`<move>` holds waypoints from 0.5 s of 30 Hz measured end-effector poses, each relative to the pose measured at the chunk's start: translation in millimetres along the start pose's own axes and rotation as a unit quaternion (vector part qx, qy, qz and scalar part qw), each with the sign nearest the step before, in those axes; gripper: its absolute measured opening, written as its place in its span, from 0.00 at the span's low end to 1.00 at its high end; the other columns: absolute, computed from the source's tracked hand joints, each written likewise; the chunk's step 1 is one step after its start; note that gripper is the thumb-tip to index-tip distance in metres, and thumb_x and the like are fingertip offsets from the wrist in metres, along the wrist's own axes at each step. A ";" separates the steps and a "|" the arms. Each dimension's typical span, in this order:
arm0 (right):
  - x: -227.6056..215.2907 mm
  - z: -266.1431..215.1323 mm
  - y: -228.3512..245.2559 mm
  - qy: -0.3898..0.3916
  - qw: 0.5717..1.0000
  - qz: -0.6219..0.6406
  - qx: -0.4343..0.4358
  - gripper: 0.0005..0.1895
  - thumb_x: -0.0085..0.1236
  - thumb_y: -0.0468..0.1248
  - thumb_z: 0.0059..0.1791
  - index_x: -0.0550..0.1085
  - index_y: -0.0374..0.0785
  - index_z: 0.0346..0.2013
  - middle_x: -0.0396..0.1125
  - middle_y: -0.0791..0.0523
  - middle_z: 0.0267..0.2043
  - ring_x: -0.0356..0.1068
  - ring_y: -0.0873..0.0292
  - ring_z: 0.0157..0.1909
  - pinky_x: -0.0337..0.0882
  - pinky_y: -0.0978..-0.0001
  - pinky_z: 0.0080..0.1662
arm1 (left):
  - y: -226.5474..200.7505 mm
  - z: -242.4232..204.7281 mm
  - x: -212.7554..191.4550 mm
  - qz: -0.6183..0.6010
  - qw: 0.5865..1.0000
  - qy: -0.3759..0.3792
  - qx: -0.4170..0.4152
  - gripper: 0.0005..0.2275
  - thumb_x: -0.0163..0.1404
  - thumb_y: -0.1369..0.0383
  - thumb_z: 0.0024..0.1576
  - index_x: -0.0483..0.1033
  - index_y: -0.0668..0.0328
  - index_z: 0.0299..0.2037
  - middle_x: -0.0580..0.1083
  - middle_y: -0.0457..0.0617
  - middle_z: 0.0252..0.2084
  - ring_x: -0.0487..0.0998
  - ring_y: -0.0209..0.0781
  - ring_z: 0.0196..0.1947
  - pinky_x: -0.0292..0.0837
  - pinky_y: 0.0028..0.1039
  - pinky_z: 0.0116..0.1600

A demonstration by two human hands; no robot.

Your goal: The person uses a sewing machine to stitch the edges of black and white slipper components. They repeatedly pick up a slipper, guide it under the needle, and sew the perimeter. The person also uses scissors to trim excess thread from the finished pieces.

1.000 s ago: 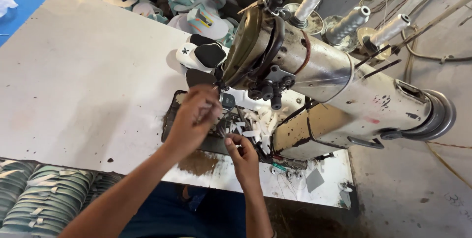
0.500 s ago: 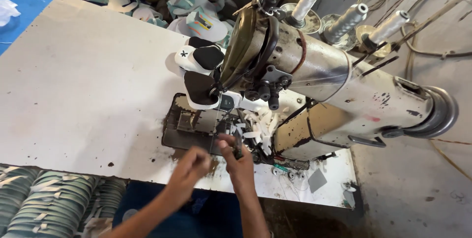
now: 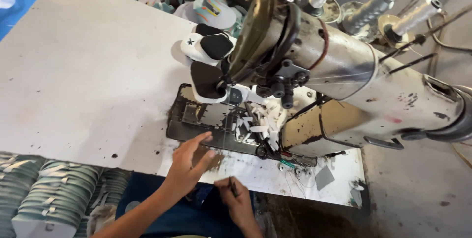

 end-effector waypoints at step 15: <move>-54.8 -18.1 95.8 -0.170 0.984 -0.043 0.035 0.22 0.41 0.47 0.57 0.79 0.40 0.51 0.71 0.56 0.41 0.59 0.62 0.30 0.63 0.70 0.34 | 51.4 -12.1 32.0 -0.298 0.908 0.121 -0.269 0.10 0.52 0.67 0.60 0.80 0.65 0.46 0.81 0.47 0.51 0.80 0.31 0.48 0.76 0.22 0.52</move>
Point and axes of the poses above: each hand's wrist, its own z-axis towards the middle knuckle, its own x-axis out of the palm, y = z × x, the point moved 8 cm from there along z, towards the middle knuckle
